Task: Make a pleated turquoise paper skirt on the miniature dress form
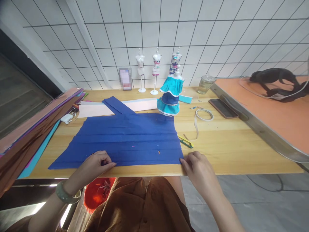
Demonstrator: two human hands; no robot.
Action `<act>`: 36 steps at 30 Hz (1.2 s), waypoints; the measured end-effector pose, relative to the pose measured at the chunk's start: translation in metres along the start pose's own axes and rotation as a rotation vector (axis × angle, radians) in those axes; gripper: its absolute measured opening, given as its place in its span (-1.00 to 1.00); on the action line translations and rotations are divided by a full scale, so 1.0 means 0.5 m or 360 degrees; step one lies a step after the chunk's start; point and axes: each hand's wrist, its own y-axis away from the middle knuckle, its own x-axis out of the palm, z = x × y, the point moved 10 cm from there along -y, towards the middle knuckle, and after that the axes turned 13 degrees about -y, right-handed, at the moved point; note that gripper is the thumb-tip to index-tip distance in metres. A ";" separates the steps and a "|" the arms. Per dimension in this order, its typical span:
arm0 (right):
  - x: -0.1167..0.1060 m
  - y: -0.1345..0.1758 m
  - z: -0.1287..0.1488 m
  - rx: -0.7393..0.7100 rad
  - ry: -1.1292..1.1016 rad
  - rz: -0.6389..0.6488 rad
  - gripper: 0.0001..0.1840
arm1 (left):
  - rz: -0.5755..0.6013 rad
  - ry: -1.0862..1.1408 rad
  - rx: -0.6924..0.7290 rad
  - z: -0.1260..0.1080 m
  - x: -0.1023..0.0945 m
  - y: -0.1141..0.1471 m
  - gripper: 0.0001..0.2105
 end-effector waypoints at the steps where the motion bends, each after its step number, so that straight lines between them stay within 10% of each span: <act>1: -0.001 0.002 0.000 -0.0002 0.0008 -0.0016 -0.66 | -0.0005 -0.0002 -0.0003 0.000 0.000 0.000 -0.70; 20: 0.003 0.045 0.028 -0.0212 0.0145 -0.0364 -0.80 | -0.0042 -0.0072 -0.0011 0.013 0.003 0.004 -0.69; 30: 0.109 0.083 0.346 -0.0992 -0.0067 -0.0095 -0.62 | -0.0067 -0.0056 -0.0015 0.013 -0.001 0.006 -0.69; 36: 0.193 0.074 0.440 -0.1115 0.0026 0.0086 -0.61 | -0.0041 -0.0051 -0.0035 0.012 -0.001 0.007 -0.67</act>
